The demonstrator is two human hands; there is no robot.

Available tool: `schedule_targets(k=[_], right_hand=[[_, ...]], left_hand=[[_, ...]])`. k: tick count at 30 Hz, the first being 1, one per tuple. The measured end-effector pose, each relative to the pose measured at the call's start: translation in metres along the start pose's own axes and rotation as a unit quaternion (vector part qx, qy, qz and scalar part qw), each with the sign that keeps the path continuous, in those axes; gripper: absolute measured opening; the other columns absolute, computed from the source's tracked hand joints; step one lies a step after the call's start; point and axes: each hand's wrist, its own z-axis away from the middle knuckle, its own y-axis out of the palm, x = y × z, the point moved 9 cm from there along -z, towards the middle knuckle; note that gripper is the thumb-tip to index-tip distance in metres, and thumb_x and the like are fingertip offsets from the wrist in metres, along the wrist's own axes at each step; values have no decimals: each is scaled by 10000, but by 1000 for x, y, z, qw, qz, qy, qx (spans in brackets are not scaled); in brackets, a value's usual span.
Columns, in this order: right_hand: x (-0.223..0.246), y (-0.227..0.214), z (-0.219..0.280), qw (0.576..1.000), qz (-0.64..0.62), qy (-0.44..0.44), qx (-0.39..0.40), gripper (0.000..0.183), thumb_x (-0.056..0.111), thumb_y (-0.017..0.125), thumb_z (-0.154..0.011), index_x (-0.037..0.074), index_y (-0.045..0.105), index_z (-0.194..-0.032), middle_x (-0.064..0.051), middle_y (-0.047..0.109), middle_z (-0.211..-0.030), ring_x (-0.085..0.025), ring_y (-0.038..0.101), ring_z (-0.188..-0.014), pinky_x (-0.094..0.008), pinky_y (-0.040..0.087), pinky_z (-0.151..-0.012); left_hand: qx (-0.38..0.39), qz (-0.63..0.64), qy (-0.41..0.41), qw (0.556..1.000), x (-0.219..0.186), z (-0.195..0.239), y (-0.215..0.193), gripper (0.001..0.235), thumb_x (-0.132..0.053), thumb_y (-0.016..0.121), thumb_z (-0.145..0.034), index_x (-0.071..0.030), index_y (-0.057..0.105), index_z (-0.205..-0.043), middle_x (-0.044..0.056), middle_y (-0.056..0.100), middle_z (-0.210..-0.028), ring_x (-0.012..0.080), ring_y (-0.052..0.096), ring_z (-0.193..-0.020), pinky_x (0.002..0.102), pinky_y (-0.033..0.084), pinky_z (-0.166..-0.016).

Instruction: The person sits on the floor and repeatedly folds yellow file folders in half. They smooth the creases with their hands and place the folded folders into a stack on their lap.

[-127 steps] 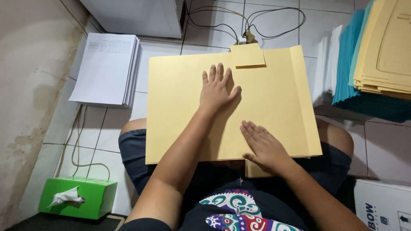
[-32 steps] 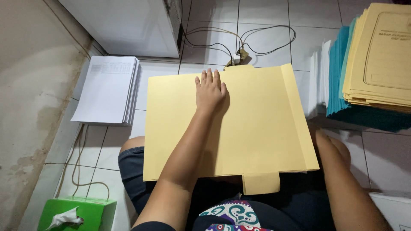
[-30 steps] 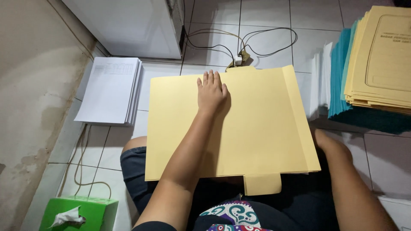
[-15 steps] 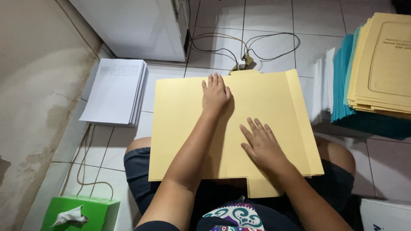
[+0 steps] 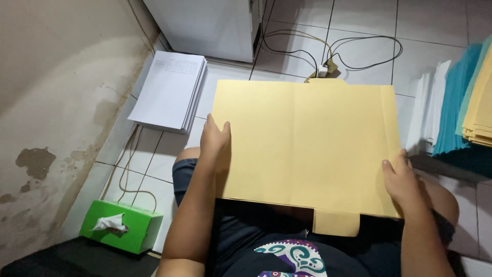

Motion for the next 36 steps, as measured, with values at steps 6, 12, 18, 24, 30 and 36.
schedule_targets(k=[6, 12, 18, 24, 30, 36], right_hand=[[-13, 14, -10, 999, 23, -22, -9, 753, 420, 413, -1013, 9, 240, -1620, -308, 367, -1583, -544, 410, -1378, -590, 325, -1118], [9, 5, 7, 999, 39, -10, 18, 747, 486, 382, -1069, 4, 278, -1630, -284, 403, -1603, -451, 490, -1405, -628, 410, -1111], [16, -14, 14, 986, 165, -10, -4, 747, 553, 420, -1040, 66, 367, -1603, -173, 430, -1615, -354, 544, -1386, -572, 477, -1068], [42, -164, 2, 878, 171, -183, -407, 208, 161, 794, -914, 108, 765, -1113, -31, 652, -1094, -267, 715, -1024, -357, 603, -806], [-2, -184, -107, 940, 219, -19, -261, 716, 308, 774, -876, -130, 535, -1390, -349, 590, -1278, -488, 524, -1301, -549, 444, -1039], [-14, -179, -126, 914, 280, -51, -290, 538, 302, 786, -853, -135, 677, -1146, -345, 690, -1044, -499, 671, -1044, -525, 530, -902]], left_hand=[[-174, -220, 109, 954, -8, -6, 26, 900, -349, 596, -979, -47, 61, -1636, 258, 127, -1682, 463, 87, -1547, 681, 147, -1183], [-21, -198, 473, 858, -166, 134, 136, 592, -259, 606, -985, -114, 470, -1543, 261, 355, -1626, 478, 240, -1529, 653, 202, -1196], [21, -212, 456, 864, -173, 132, 179, 593, -415, 456, -1020, -131, 460, -1541, 201, 391, -1613, 402, 314, -1523, 596, 179, -1233], [10, -230, 452, 862, -176, 132, 177, 595, -407, 454, -1015, -135, 459, -1544, 189, 418, -1596, 378, 349, -1506, 573, 207, -1229], [20, -239, 443, 864, -173, 132, 179, 597, -425, 437, -1021, -154, 450, -1552, 166, 395, -1622, 355, 332, -1519, 553, 197, -1234], [39, -251, 438, 862, -171, 127, 182, 626, -451, 415, -1020, -163, 408, -1576, 160, 360, -1641, 349, 291, -1537, 547, 165, -1244]])
